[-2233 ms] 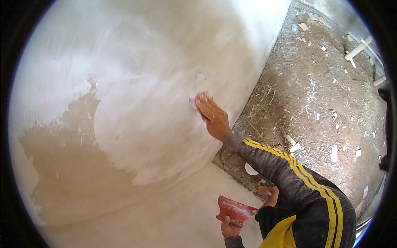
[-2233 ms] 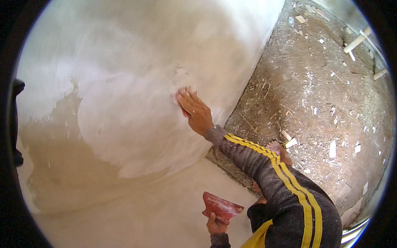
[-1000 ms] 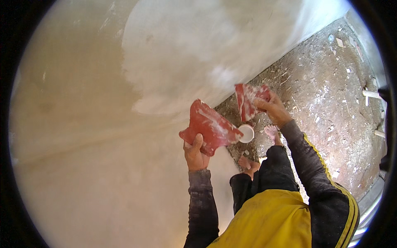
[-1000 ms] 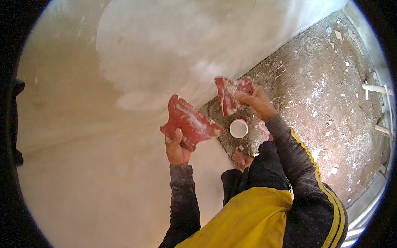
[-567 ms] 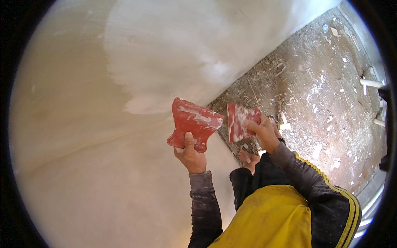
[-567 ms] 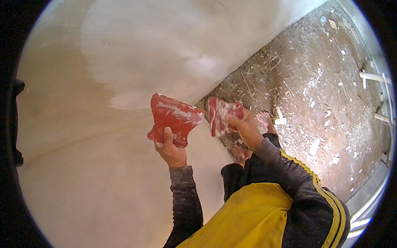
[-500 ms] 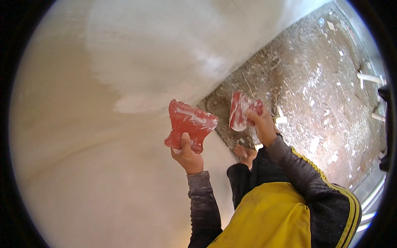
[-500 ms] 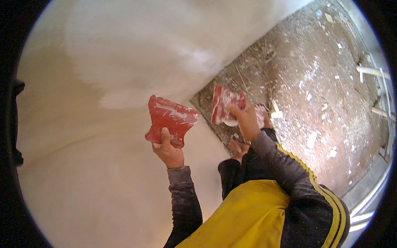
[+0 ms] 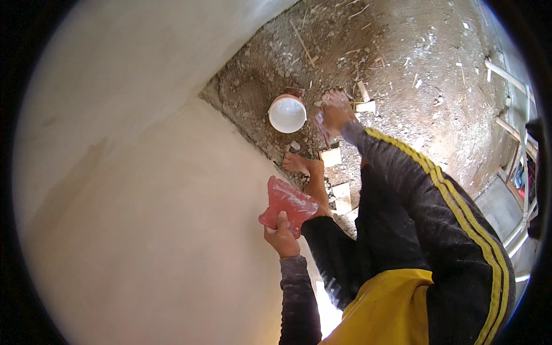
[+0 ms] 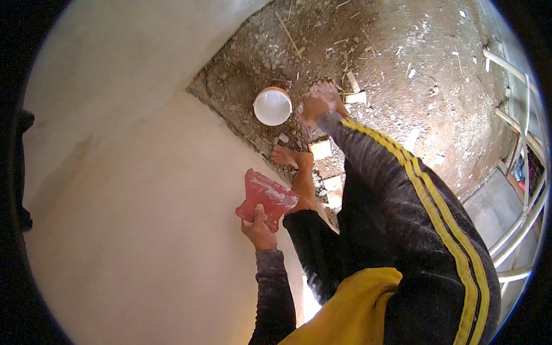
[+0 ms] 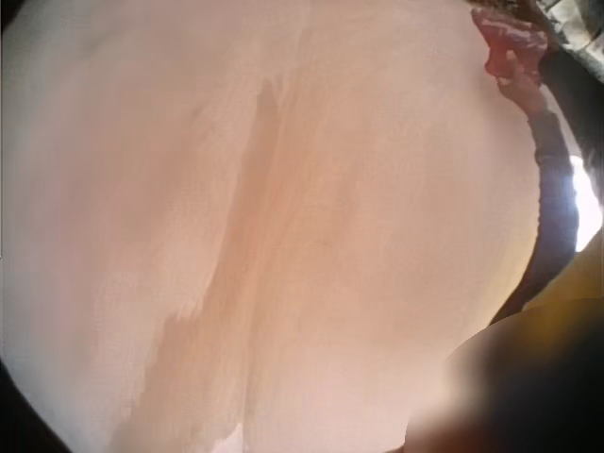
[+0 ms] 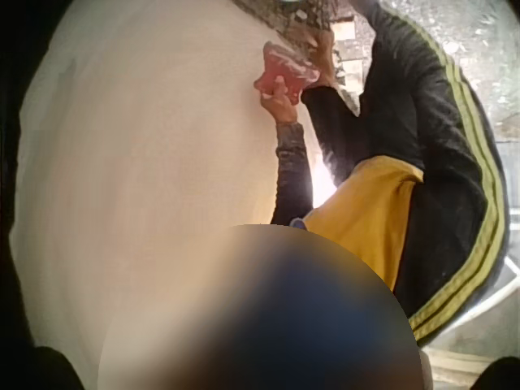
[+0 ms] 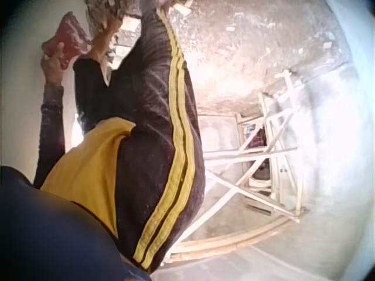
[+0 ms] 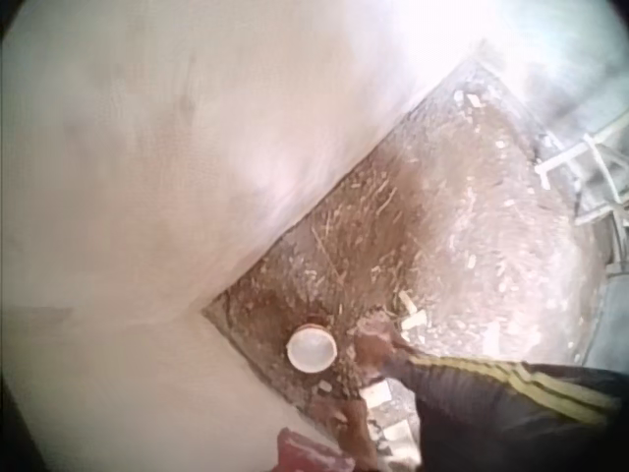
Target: The person applies plaster to a wall using a trowel and a bucket. They repeatedly scoop plaster from the bucket and spread it onto the wall surface, smoothing it out.
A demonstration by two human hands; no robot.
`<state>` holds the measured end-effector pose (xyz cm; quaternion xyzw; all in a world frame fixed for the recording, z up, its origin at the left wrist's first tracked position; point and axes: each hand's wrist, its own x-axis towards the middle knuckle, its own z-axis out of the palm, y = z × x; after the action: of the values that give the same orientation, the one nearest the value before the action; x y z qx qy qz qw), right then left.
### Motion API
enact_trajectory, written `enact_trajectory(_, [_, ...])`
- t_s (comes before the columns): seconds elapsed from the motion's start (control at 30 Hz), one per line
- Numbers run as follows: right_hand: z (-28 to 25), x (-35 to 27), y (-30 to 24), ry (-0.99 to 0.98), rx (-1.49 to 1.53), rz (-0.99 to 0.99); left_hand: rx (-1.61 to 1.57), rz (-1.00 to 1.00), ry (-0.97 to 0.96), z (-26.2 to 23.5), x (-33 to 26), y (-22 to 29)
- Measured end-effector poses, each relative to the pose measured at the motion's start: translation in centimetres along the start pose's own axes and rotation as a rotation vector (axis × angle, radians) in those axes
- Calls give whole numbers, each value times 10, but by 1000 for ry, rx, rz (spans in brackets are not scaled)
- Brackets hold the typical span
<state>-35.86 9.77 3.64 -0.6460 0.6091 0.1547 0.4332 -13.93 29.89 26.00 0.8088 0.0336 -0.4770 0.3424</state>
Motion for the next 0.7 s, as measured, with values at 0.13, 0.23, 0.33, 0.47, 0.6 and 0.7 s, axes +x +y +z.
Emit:
enact_trajectory(0.13, [9, 48, -25, -176, -61, 35, 66, -92, -92, 0, 30, -50])
enact_trajectory(0.23, [47, 81, -28, -247, -144, 12, 200, -90, -226, 0, 66, -84])
enact_trajectory(0.33, [87, 106, -23, -254, -232, -31, 473, 84, -346, 0, 106, -110])
enact_trajectory(0.47, [108, 137, -28, -375, -388, -104, 735, 275, -410, 16, 156, -131])
enact_trajectory(0.6, [116, 161, -43, -507, -594, -174, 1036, 188, -539, 48, 218, -131])
enact_trajectory(0.7, [130, 173, -41, -630, -400, 33, 1145, 229, -578, 73, 254, -132])
